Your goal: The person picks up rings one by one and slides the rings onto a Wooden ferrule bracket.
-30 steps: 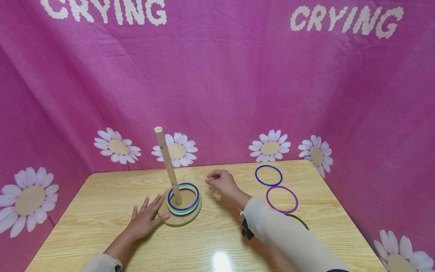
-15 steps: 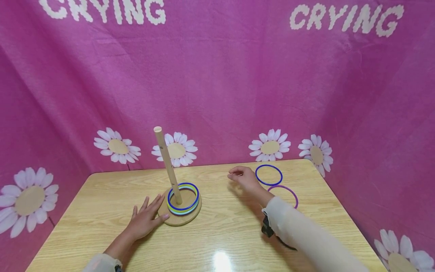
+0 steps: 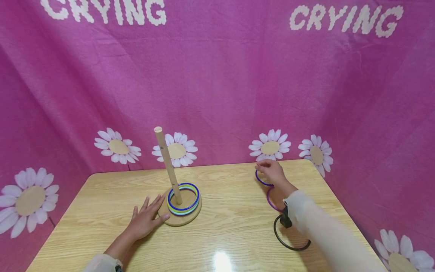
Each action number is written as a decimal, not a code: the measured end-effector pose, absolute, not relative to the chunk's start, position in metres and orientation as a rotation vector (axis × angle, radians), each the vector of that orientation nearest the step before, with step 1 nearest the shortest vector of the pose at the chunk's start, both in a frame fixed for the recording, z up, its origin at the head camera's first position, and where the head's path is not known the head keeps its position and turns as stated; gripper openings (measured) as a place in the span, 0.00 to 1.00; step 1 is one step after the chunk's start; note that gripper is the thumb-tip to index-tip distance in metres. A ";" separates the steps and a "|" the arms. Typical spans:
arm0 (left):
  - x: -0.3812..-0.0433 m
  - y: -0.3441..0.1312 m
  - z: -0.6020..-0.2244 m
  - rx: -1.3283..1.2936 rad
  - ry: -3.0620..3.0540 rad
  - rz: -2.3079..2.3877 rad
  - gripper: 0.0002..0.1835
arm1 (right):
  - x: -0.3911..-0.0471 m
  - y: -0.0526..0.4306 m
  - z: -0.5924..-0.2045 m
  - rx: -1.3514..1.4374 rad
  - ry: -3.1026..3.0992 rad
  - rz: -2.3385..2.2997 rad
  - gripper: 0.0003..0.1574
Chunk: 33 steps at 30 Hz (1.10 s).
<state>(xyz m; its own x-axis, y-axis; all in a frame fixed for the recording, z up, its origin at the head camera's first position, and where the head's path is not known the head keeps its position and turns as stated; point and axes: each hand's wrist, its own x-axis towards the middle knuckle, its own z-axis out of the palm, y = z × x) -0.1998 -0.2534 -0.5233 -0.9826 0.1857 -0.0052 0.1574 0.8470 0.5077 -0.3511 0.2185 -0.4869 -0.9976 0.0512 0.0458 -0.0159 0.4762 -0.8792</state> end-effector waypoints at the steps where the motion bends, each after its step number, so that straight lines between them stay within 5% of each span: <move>1: -0.200 -0.253 -0.523 0.275 2.966 0.810 0.44 | -0.352 0.224 -0.487 -0.044 -2.645 1.566 0.18; 33: -0.203 -0.255 -0.535 0.316 3.004 0.862 0.45 | -0.363 0.289 -0.507 -0.379 -2.837 1.279 0.22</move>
